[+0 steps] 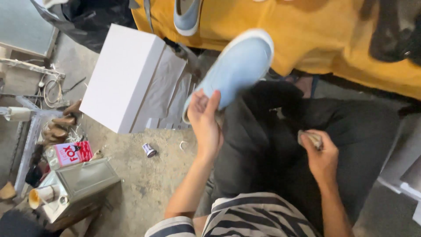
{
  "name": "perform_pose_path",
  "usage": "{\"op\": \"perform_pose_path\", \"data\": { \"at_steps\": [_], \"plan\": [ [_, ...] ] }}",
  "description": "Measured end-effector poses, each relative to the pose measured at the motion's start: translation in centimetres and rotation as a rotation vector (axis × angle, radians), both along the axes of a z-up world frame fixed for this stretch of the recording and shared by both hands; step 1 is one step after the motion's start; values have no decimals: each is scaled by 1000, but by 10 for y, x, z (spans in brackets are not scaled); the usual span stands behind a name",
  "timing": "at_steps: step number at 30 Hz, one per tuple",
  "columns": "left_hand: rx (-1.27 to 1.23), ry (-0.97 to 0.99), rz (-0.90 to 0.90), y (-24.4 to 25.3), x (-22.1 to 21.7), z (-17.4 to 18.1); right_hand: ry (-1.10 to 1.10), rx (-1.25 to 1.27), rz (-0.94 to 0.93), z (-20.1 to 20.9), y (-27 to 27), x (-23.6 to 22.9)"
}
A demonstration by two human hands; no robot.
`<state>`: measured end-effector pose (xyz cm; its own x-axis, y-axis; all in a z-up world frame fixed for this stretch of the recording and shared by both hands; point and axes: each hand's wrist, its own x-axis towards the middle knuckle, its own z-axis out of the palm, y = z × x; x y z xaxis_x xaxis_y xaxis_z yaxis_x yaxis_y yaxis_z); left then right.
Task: The person wipes a light blue slip-on shoe with a cloth, focusing on the white sole and upper surface. They rotate the shoe to clean different areas, then place it back on the table and pick up another shoe to continue wiping.
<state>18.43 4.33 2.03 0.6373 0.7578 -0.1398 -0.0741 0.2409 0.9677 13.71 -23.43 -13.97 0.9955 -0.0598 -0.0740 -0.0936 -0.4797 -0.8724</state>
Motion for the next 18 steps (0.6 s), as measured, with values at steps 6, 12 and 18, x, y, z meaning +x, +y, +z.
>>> {"op": "perform_pose_path", "data": {
  "at_steps": [6,12,18],
  "plan": [
    [-199,341,-115,-45,-131,-29,2,31,10,52,-5,-21],
    [-168,360,-208,-64,-151,-45,-222,56,242,95,99,-52],
    [-128,370,-261,-72,-155,-61,-446,-101,244,65,86,-10]
  ]
}}
